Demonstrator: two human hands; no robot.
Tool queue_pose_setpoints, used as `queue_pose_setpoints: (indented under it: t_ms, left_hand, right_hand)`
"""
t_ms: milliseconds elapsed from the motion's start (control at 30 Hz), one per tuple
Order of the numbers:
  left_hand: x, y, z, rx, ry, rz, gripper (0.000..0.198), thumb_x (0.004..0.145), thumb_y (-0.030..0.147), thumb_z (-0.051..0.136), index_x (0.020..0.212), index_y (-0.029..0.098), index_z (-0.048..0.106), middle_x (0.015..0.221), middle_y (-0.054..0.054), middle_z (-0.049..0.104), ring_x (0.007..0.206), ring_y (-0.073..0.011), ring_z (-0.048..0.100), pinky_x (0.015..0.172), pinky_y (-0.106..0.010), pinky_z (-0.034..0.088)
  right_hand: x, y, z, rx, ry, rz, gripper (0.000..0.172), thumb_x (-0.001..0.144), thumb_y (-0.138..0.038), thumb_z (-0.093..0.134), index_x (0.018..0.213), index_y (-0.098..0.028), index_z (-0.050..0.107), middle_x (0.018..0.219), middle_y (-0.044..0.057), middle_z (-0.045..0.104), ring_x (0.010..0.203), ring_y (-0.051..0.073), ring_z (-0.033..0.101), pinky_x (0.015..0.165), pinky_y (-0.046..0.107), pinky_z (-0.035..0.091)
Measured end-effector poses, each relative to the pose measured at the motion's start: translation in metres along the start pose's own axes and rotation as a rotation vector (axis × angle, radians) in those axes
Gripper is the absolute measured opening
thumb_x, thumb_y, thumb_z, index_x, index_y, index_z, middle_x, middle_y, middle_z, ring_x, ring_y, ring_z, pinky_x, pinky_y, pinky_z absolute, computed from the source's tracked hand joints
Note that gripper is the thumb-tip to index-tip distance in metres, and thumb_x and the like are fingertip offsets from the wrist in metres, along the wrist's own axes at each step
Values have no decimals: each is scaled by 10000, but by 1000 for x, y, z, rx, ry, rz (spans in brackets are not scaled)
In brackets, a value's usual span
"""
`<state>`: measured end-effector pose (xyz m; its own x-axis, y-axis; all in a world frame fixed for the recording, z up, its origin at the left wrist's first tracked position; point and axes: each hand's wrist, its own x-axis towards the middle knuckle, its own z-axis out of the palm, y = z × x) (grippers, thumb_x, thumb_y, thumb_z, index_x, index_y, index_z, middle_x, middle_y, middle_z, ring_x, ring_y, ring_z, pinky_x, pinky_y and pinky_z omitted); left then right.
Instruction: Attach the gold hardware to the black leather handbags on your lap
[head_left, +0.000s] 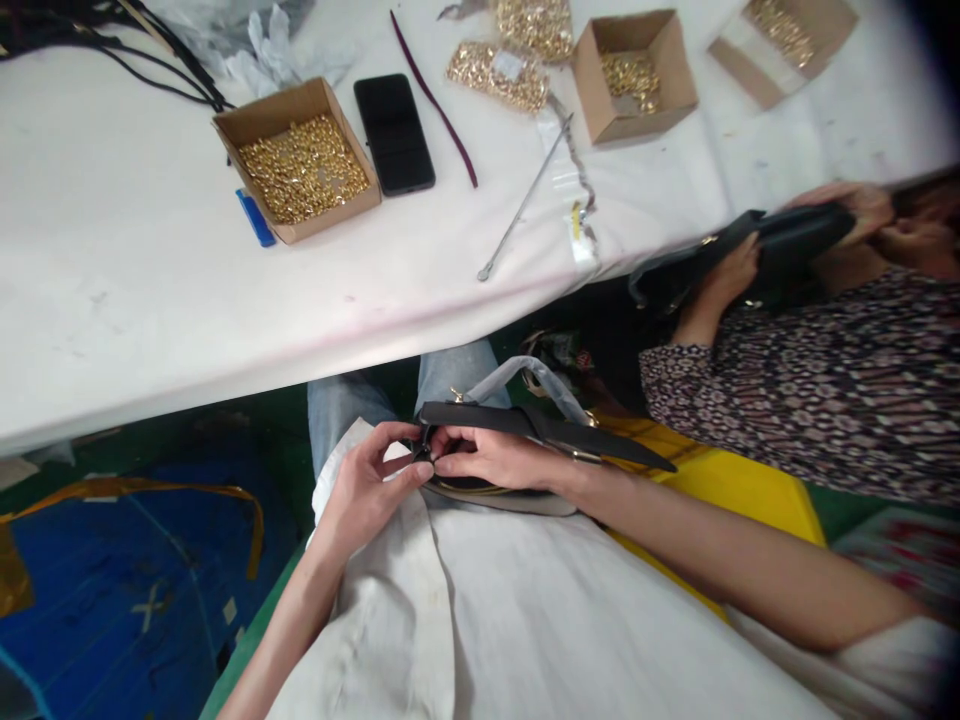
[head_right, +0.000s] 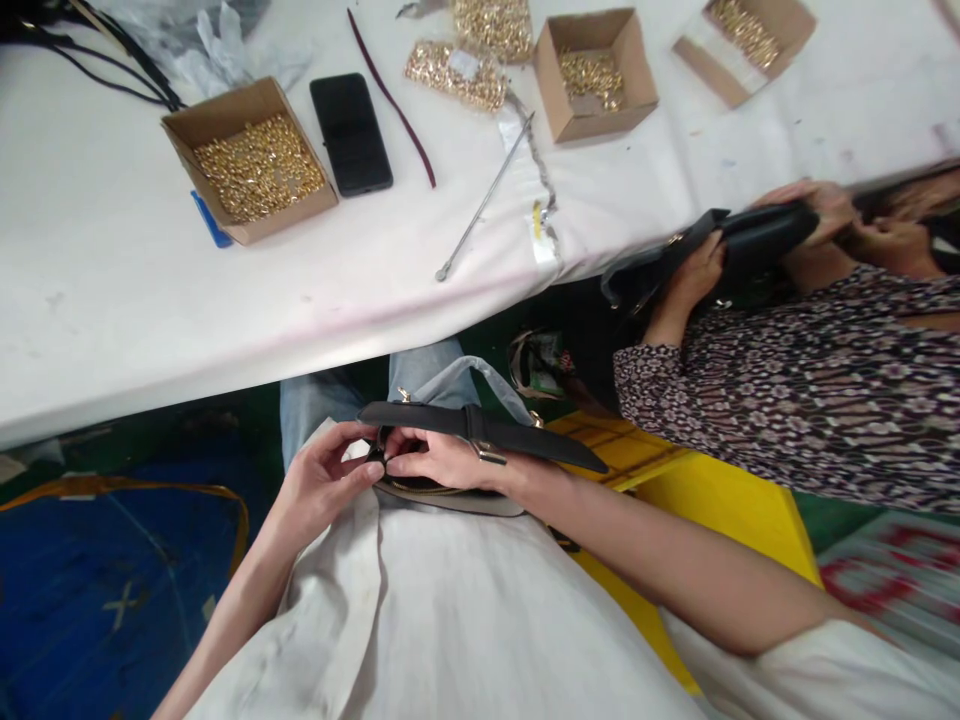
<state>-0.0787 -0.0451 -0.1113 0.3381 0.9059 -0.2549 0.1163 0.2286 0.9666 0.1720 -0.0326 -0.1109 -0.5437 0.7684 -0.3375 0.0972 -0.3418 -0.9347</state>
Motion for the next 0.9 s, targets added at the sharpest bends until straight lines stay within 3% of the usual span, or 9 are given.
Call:
queue_pose_setpoints:
  t_ms: [133,300,433,600,667,767,900]
  left_hand:
    - [-4,5,-4,-64,-17,-27,346,963,384,868,1264,227,798,1337,-105,779,1255,-316,752,1088,-428,655]
    - [-8,19,7,224,87,6,288,1001,308,764,1264,220,841,1234,-79,837,1116,-286,799,959,-361,682]
    - [-8,20,14,393,184,0,288,988,283,721,1228,242,873,1189,-54,866,1033,-288,826,898,-359,677]
    - [-6,15,15,437,215,-2,293,986,308,720,1224,248,881,1145,-45,878,1005,-293,837,863,-355,665]
    - [-4,19,16,475,215,2,288,989,301,711,1216,267,885,1107,-26,881,957,-276,834,811,-332,646]
    - [-2,27,19,518,192,-3,271,980,290,707,1174,270,895,1056,-13,881,911,-261,822,759,-311,614]
    - [2,32,21,477,175,1,258,976,308,726,1161,241,892,1063,-28,877,921,-257,813,782,-313,608]
  right_hand:
    - [-6,5,7,18,25,-26,172,934,-358,802,1005,-208,758,985,25,741,929,215,669,924,361,552]
    - [-7,15,12,12,121,-39,124,899,-283,809,1002,-222,780,1003,31,770,956,232,706,923,362,572]
    - [-11,16,7,-91,64,-101,53,947,-263,795,974,-221,781,945,13,766,891,212,696,875,332,553]
    - [-16,19,5,-198,89,-206,37,999,-203,761,979,-235,757,993,-16,759,973,197,687,945,317,508]
    - [-17,18,4,-198,116,-194,56,991,-172,753,976,-227,757,988,-12,759,968,199,689,938,315,513]
    - [-17,14,-1,-189,55,-152,81,966,-143,756,980,-219,780,1007,0,787,967,205,712,919,307,537]
    - [-17,9,-13,-273,2,-154,98,940,-127,801,975,-218,818,1018,-1,824,949,203,744,877,290,535]
